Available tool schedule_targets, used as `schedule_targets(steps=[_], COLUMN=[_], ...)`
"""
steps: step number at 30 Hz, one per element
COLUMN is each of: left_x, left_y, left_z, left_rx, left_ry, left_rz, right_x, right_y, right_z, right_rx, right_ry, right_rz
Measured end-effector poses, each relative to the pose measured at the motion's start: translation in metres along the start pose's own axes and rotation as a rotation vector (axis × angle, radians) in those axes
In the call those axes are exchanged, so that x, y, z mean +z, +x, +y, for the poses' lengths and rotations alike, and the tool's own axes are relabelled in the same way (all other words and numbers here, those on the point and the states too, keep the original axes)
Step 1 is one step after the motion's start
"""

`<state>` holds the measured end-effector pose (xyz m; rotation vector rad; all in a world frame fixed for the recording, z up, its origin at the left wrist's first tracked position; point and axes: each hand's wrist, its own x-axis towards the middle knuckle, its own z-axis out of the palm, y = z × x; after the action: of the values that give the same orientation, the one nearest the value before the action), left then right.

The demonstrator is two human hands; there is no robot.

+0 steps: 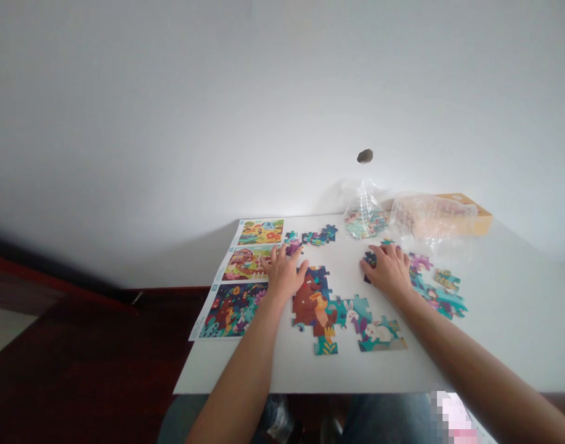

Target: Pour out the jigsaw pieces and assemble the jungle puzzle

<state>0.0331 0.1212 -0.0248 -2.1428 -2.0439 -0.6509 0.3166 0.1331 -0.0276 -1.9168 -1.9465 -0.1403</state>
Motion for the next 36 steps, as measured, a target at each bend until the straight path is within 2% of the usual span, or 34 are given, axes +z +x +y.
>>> schedule_targets(steps=[7, 13, 18, 21, 24, 30, 36], left_x=[0.005, 0.007, 0.005, 0.004, 0.003, 0.003, 0.009], left_y=[0.001, 0.001, 0.002, 0.004, 0.004, 0.006, 0.006], left_z=[0.003, 0.003, 0.001, 0.001, 0.003, 0.001, -0.004], left_rx=[-0.027, -0.021, -0.041, -0.048, -0.039, -0.016, -0.021], left_ry=[0.028, 0.058, 0.062, 0.052, 0.043, -0.031, -0.124], left_rz=[-0.004, -0.002, -0.009, -0.005, 0.007, 0.033, 0.042], right_x=[0.001, -0.008, -0.03, -0.038, -0.041, -0.038, -0.036], right_y=[0.006, 0.009, 0.019, 0.024, 0.025, 0.019, 0.015], right_z=[0.006, 0.011, 0.05, 0.075, 0.082, 0.068, 0.069], right_rx=[0.011, 0.033, 0.192, 0.233, 0.185, 0.014, -0.012], right_ry=[0.058, 0.08, 0.163, 0.156, 0.149, 0.049, 0.013], right_rz=[-0.044, 0.014, 0.064, 0.093, 0.036, -0.191, -0.201])
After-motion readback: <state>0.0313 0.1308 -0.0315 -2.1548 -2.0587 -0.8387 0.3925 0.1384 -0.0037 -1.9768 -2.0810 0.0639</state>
